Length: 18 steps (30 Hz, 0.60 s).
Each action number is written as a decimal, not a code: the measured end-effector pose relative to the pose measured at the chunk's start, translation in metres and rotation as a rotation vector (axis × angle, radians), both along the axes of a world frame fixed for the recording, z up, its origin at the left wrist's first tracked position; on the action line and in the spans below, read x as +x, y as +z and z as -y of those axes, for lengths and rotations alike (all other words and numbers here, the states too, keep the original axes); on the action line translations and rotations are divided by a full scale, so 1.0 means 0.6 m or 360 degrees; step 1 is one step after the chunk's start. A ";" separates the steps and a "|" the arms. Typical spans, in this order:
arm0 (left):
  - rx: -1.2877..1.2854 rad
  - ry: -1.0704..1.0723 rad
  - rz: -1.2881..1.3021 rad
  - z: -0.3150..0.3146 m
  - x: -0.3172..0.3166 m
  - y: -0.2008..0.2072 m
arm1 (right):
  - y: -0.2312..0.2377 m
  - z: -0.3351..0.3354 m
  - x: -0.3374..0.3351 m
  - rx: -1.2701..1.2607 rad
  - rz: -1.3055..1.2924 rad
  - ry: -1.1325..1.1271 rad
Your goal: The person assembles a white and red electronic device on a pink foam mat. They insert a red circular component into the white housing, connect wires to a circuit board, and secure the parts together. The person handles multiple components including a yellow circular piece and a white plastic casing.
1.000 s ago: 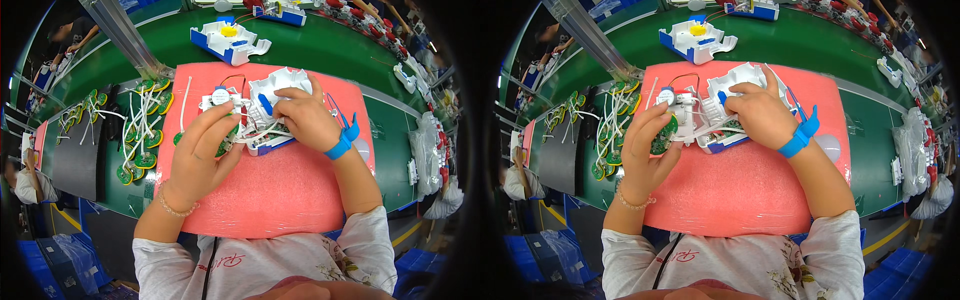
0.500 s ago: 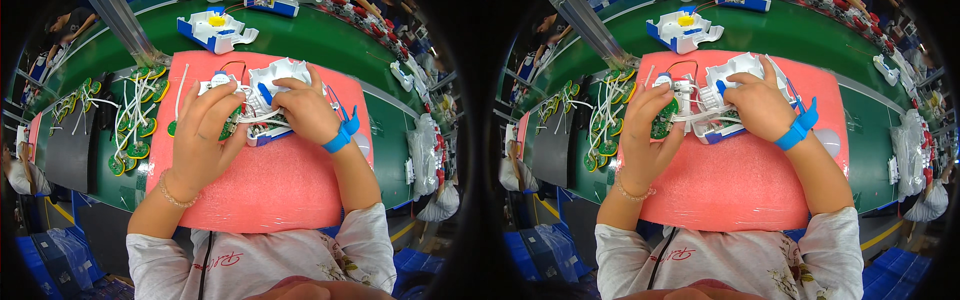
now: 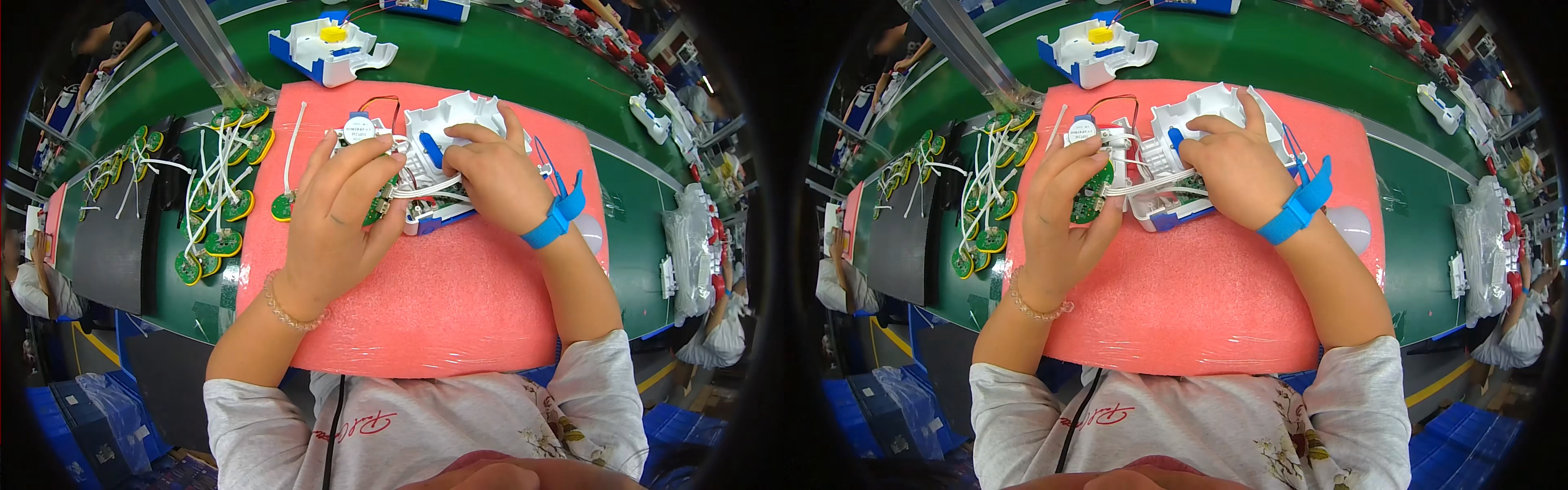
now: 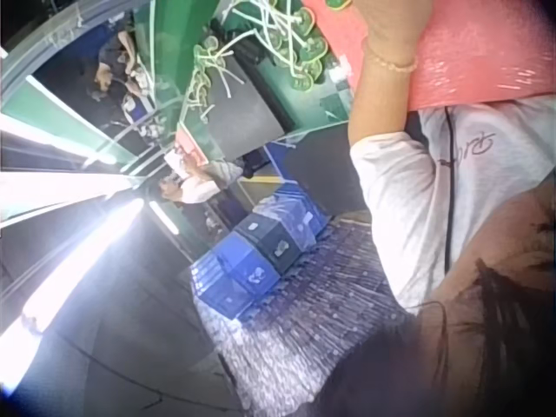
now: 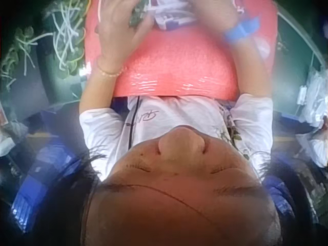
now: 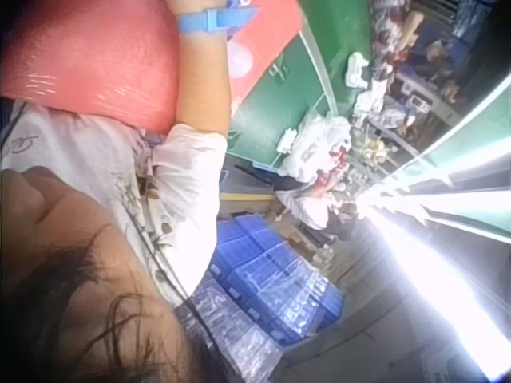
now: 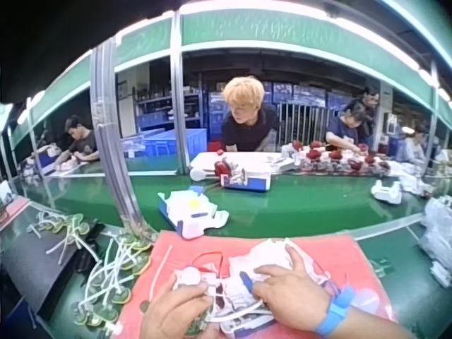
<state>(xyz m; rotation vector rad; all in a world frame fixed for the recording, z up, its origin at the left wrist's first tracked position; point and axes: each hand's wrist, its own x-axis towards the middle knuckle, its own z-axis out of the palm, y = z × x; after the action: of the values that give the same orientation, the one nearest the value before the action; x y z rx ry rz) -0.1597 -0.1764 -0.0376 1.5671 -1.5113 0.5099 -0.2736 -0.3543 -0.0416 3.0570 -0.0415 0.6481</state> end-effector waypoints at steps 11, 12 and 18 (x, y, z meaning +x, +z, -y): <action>0.0006 -0.0028 0.0015 -0.003 0.003 -0.007 | 0.005 -0.001 0.002 -0.0012 -0.0048 -0.0004; 0.0012 -0.0035 0.0009 -0.003 0.004 -0.009 | 0.006 -0.002 0.002 -0.0016 -0.0043 -0.0006; 0.0030 -0.0081 -0.0030 -0.007 0.004 -0.016 | 0.005 -0.006 0.003 -0.0003 -0.0103 0.0041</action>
<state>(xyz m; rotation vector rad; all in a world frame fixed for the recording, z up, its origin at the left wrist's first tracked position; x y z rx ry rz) -0.1570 -0.1719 -0.0474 1.5398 -1.5418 0.4516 -0.2718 -0.3506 -0.0387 3.0791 -0.0006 0.5497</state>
